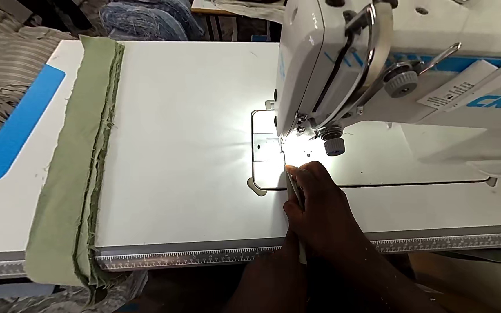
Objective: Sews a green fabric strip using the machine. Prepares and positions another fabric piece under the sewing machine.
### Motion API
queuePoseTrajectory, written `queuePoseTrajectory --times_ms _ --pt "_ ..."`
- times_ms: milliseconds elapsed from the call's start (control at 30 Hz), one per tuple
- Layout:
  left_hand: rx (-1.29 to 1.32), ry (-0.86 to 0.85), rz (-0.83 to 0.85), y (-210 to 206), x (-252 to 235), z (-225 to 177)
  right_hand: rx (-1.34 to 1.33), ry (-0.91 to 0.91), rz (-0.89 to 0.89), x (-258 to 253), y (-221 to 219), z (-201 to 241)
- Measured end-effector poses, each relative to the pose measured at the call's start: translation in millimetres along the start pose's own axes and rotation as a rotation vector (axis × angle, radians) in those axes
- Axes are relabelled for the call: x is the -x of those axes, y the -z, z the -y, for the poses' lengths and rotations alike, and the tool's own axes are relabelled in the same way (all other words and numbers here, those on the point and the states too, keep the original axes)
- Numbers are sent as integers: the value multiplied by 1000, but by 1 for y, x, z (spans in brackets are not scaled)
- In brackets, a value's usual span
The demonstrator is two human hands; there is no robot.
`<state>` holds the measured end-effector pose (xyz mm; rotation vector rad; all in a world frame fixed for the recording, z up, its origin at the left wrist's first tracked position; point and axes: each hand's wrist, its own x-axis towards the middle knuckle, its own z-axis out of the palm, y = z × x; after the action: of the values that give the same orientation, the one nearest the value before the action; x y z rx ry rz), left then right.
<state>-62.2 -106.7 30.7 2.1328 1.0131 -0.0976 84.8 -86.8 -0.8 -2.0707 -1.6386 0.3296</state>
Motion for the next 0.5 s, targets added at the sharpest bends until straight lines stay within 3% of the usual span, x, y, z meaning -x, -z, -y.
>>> queuePoseTrajectory --times_ms 33,133,367,400,500 --pt "-143 13 27 7 -5 -5 -16 1 14 -1 1 -2" --pt "-425 -74 -111 4 -23 6 -55 16 34 -9 4 -7" --pt "-487 -36 32 27 -53 8 -56 -54 -3 -41 -1 -11" --pt "-465 -70 -4 27 -51 13 -59 -58 -2 -39 0 -12" --pt "-339 -275 -366 23 -42 45 -101 -38 -27 -17 4 -17"
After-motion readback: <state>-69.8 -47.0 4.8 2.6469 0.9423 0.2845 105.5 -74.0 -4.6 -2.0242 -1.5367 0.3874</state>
